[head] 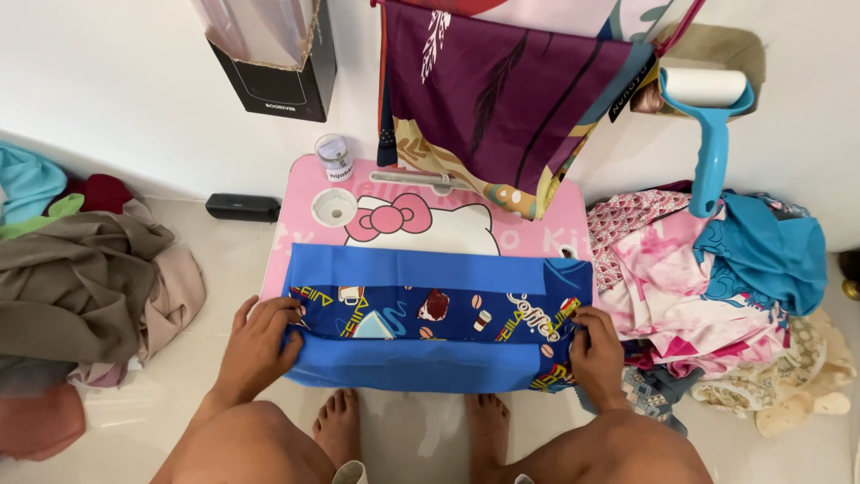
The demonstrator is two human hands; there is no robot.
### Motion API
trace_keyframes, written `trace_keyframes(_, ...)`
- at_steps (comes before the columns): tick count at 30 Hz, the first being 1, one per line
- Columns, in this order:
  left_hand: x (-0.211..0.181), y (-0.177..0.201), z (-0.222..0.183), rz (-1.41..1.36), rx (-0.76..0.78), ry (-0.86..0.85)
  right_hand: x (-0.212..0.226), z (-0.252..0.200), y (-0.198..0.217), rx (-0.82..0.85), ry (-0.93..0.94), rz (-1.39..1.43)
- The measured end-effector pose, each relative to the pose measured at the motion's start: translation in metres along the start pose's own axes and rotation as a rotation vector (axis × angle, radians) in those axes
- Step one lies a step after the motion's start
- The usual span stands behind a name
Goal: Folding a blue garment on a small table and cleaning it with a lint roller.
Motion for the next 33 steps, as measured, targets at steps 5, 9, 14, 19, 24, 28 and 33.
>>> trace_keyframes(5, 0.026, -0.03, 0.015, 0.034, 0.031, 0.016, -0.005, 0.037, -0.013, 0.008, 0.119, -0.065)
trace_keyframes(9, 0.037, -0.042, 0.04, 0.104, 0.046, 0.017, -0.009, 0.058, -0.026, 0.048, 0.151, -0.068)
trace_keyframes(14, 0.039, -0.041, 0.061, 0.14, 0.021, 0.016, 0.007, 0.069, -0.02, 0.034, 0.151, 0.062)
trace_keyframes(19, 0.04, -0.011, 0.062, -0.005, -0.061, 0.026, 0.018, 0.074, 0.01, -0.077, 0.041, 0.298)
trace_keyframes(24, 0.038, 0.014, 0.041, -0.042, -0.102, 0.045, 0.049, 0.055, 0.035, -0.138, 0.073, 0.308)
trace_keyframes(28, 0.043, -0.001, 0.015, -0.025, -0.016, 0.084, 0.037, 0.032, 0.027, -0.054, 0.099, 0.26)
trace_keyframes(33, 0.046, -0.014, 0.004, 0.026, 0.045, 0.11, 0.027, 0.019, 0.021, -0.016, 0.095, 0.205)
Point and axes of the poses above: each hand's wrist, its own z-axis towards the middle knuckle, its own y-axis out of the back of the hand, x = y × z, the point moved 9 cm from there along z, towards the middle knuckle, and after that the axes turned 13 degrees about z, right-handed, at the moved point
